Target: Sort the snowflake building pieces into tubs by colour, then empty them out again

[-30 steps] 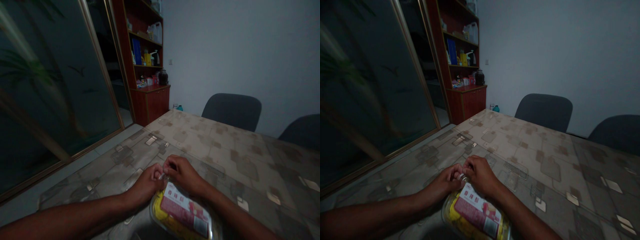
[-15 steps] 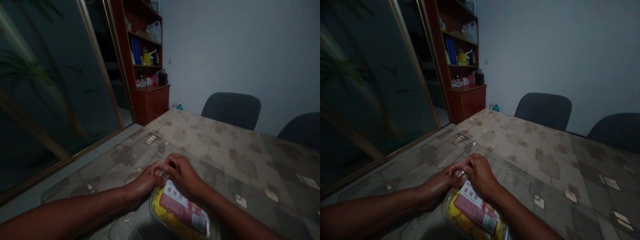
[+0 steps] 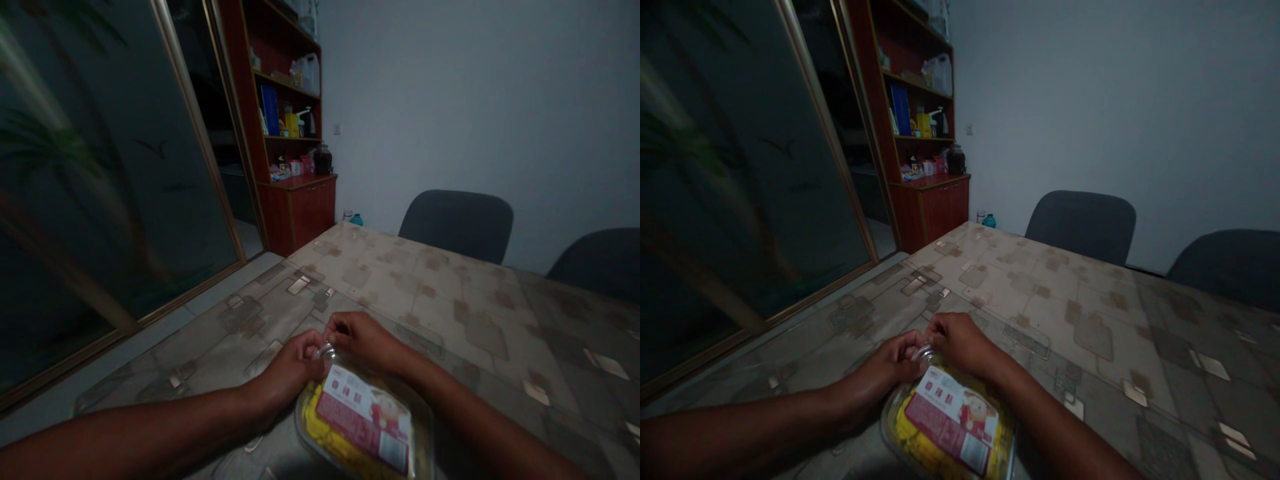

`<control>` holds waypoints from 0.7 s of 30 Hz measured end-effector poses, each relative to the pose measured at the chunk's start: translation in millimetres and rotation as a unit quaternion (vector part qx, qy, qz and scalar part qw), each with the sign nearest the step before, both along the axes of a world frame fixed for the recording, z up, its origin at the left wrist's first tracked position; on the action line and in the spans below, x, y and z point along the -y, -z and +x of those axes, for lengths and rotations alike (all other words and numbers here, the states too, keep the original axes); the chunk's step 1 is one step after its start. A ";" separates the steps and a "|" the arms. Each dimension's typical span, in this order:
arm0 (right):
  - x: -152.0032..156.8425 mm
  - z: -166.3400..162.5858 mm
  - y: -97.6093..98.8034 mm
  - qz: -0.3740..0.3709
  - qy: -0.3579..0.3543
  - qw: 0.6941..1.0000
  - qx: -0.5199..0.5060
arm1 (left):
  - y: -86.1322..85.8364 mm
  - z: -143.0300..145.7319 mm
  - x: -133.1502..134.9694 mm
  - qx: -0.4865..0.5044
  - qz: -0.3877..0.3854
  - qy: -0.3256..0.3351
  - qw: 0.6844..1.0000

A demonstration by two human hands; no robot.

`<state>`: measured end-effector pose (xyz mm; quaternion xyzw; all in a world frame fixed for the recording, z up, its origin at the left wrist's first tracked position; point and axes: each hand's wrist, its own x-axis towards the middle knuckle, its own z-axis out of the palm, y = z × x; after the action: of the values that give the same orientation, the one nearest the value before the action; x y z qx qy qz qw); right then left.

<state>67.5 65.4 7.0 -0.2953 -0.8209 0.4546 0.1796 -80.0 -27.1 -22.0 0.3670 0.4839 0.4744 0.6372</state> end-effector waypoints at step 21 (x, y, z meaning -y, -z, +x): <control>17.4 0.2 11.9 0.167 0.015 0.984 -0.055 | -3.5 2.6 -5.2 -0.014 0.027 0.023 0.999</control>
<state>67.7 48.0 -4.9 -0.2478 -0.8698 0.3236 0.2782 -77.5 -21.9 -18.5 0.4020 0.4710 0.4675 0.6308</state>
